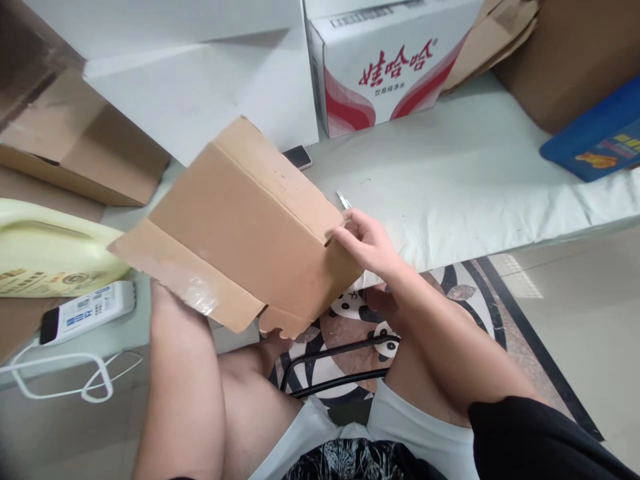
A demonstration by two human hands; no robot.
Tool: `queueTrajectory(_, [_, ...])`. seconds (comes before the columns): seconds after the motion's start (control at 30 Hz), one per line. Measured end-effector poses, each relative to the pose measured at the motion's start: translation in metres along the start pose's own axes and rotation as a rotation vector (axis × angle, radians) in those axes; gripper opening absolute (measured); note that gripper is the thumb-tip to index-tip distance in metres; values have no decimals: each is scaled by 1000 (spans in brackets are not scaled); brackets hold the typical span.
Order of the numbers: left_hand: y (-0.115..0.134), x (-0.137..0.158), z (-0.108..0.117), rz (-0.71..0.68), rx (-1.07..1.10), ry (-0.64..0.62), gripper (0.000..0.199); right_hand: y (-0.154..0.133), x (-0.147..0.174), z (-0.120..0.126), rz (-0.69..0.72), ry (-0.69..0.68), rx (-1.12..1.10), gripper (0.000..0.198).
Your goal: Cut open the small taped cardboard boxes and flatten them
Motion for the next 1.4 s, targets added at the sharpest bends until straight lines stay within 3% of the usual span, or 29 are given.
queueTrajectory(0.1, [9,-3,-6,-21,33,-1,43,-4,0,3,91,118,185,23])
queueTrajectory(0.17, [11,-6,-8,-39,56,6,42,-4,-2,9,152,253,215,35])
queueTrajectory(0.23, [12,-8,-8,-60,77,15,41,1,-6,16,140,337,109,51])
queueTrajectory(0.3, [11,-10,-8,-72,94,15,42,10,-12,17,14,254,-110,55])
queueTrajectory(0.43, [12,-10,-9,-81,108,-53,42,15,-13,-1,-236,-99,-418,50])
queueTrajectory(0.6, [21,8,-19,-82,148,-190,56,9,-8,-6,-328,-111,-524,44])
queueTrajectory(0.67, [23,16,-24,-80,101,-228,52,9,-9,-3,-311,-86,-525,40])
queueTrajectory(0.8, [16,22,-19,-64,-86,-134,24,15,-9,2,-262,-116,-505,38])
queueTrajectory(0.97, [-2,21,-15,-51,-125,-150,31,20,-4,2,-261,-171,-501,54])
queueTrajectory(1.1, [-15,24,-20,-60,-140,-100,37,7,-3,-3,-122,-214,-549,62])
queueTrajectory(1.2, [-24,32,-26,-122,-170,-151,45,-1,-5,-3,-22,-221,-574,61])
queueTrajectory(1.3, [-36,43,-22,-227,-390,-163,64,0,-11,2,20,-202,-609,62])
queueTrajectory(1.4, [-49,58,-17,-385,-978,-183,60,8,-18,11,16,-160,-634,65])
Point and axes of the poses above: each hand's wrist, its own x-axis away from the middle knuckle, its own z-axis out of the back of the hand, y = z × x, the point moved 4 cm from there along -x, towards the middle knuckle, and after that the axes turned 12 degrees about -z, right-handed, at the moved point
